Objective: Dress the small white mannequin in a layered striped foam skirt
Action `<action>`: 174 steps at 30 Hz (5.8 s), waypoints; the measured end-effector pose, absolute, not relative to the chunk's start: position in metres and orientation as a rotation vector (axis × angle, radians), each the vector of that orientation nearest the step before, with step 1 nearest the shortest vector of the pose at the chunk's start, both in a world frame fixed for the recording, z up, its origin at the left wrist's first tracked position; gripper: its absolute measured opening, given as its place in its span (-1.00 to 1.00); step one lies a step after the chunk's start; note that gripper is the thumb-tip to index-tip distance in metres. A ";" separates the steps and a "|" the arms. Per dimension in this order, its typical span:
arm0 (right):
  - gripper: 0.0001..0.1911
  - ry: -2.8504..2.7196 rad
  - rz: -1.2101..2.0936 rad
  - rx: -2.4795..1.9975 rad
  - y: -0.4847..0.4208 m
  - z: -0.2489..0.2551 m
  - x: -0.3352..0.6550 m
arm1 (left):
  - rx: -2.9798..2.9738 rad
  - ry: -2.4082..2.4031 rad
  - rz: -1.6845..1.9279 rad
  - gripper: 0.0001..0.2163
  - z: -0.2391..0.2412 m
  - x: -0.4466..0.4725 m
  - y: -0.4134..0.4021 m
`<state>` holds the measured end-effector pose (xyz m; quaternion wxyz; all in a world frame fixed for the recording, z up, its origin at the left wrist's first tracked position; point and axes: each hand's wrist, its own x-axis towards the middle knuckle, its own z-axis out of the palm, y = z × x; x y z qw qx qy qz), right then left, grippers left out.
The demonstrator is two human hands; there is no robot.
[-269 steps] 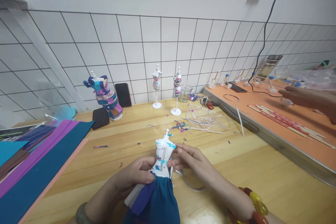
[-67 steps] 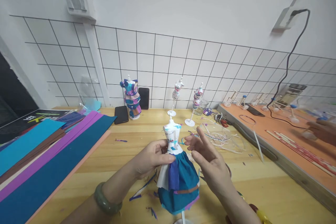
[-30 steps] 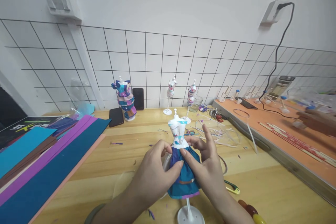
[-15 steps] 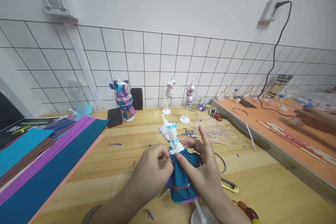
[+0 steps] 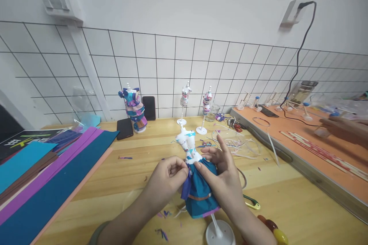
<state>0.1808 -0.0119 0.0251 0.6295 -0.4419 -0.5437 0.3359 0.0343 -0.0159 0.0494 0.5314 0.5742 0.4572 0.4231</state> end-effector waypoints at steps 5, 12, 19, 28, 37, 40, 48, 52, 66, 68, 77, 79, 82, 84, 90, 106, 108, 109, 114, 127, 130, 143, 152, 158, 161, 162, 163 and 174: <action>-0.19 -1.279 0.708 -1.032 -0.014 0.025 0.179 | 1.340 1.089 1.042 -0.81 0.046 0.037 -0.015; -0.19 -1.269 0.730 -1.035 -0.015 0.026 0.180 | 1.336 1.100 1.056 -0.85 0.043 0.035 -0.011; -0.18 -1.230 0.827 -0.990 -0.011 0.025 0.183 | 1.284 1.061 1.084 -0.83 0.045 0.035 -0.012; -0.45 -1.293 0.909 -0.923 -0.010 0.028 0.192 | 1.278 1.077 1.089 -0.83 0.044 0.036 -0.011; -0.82 -1.603 0.887 -0.904 -0.025 0.047 0.198 | 1.300 1.066 1.059 -0.84 0.046 0.037 -0.014; -0.83 -1.573 0.948 -0.954 -0.027 0.050 0.196 | 1.303 1.068 1.052 -0.85 0.049 0.039 -0.016; -0.81 -1.502 1.122 -1.056 -0.030 0.048 0.195 | 1.267 1.089 1.051 -0.88 0.053 0.038 -0.019; -0.81 -1.506 1.114 -1.074 -0.032 0.050 0.193 | 1.252 1.095 1.036 -0.89 0.055 0.038 -0.019; -0.81 -1.667 0.786 -1.029 -0.026 0.047 0.192 | 1.264 1.046 1.038 -0.90 0.051 0.037 -0.019; -0.82 -1.674 0.787 -1.006 -0.025 0.046 0.192 | 1.262 1.044 1.036 -0.90 0.050 0.038 -0.018; -0.77 -1.520 1.081 -1.040 -0.029 0.041 0.190 | 1.263 1.036 1.041 -0.90 0.050 0.037 -0.019; -0.78 -1.565 0.999 -1.045 -0.029 0.041 0.189 | 1.266 1.038 1.042 -0.90 0.051 0.036 -0.020; -0.78 -1.635 0.861 -1.050 -0.028 0.042 0.189 | 1.272 1.035 1.042 -0.90 0.051 0.037 -0.020; -0.78 -1.658 0.817 -1.061 -0.028 0.042 0.189 | 1.282 1.034 1.044 -0.91 0.051 0.037 -0.019; -0.77 -1.597 0.918 -1.093 -0.030 0.043 0.188 | 1.367 1.052 1.066 -0.88 0.051 0.034 -0.019; -0.73 -1.640 1.008 -0.942 -0.030 0.038 0.192 | 1.281 1.071 1.051 -0.89 0.054 0.035 -0.018; -0.72 -1.723 0.922 -0.932 -0.029 0.038 0.193 | 1.291 1.076 1.048 -0.90 0.054 0.034 -0.018; -0.71 -1.769 0.869 -0.929 -0.029 0.038 0.194 | 1.300 1.077 1.044 -0.90 0.055 0.033 -0.018; -0.65 -2.001 0.536 -0.866 -0.025 0.038 0.200 | 1.323 1.077 1.014 -0.90 0.057 0.029 -0.017; -0.55 -2.193 0.213 -0.746 -0.019 0.043 0.204 | 1.291 1.005 1.027 -0.88 0.056 0.028 -0.015; -0.56 -2.188 0.194 -0.747 -0.020 0.043 0.203 | 1.281 1.026 1.032 -0.88 0.056 0.029 -0.015; -0.57 -2.152 0.249 -0.793 -0.020 0.038 0.201 | 1.175 1.050 1.049 -0.86 0.055 0.031 -0.015; -0.55 -2.170 0.236 -0.789 -0.018 0.037 0.204 | 1.181 0.989 1.059 -0.84 0.055 0.028 -0.014; -0.56 -2.179 0.257 -0.788 -0.017 0.038 0.206 | 1.194 0.976 1.069 -0.85 0.055 0.027 -0.013; -0.54 -2.222 0.204 -0.784 -0.016 0.039 0.208 | 1.205 0.963 1.069 -0.86 0.054 0.027 -0.013; -0.53 -2.244 0.174 -0.775 -0.016 0.040 0.209 | 1.205 0.957 1.067 -0.87 0.054 0.027 -0.013; -0.52 -2.269 0.143 -0.764 -0.016 0.040 0.209 | 1.203 0.952 1.067 -0.87 0.054 0.027 -0.013; -0.52 -2.415 0.063 -0.752 -0.013 0.041 0.214 | 1.209 0.898 1.068 -0.87 0.045 0.023 -0.008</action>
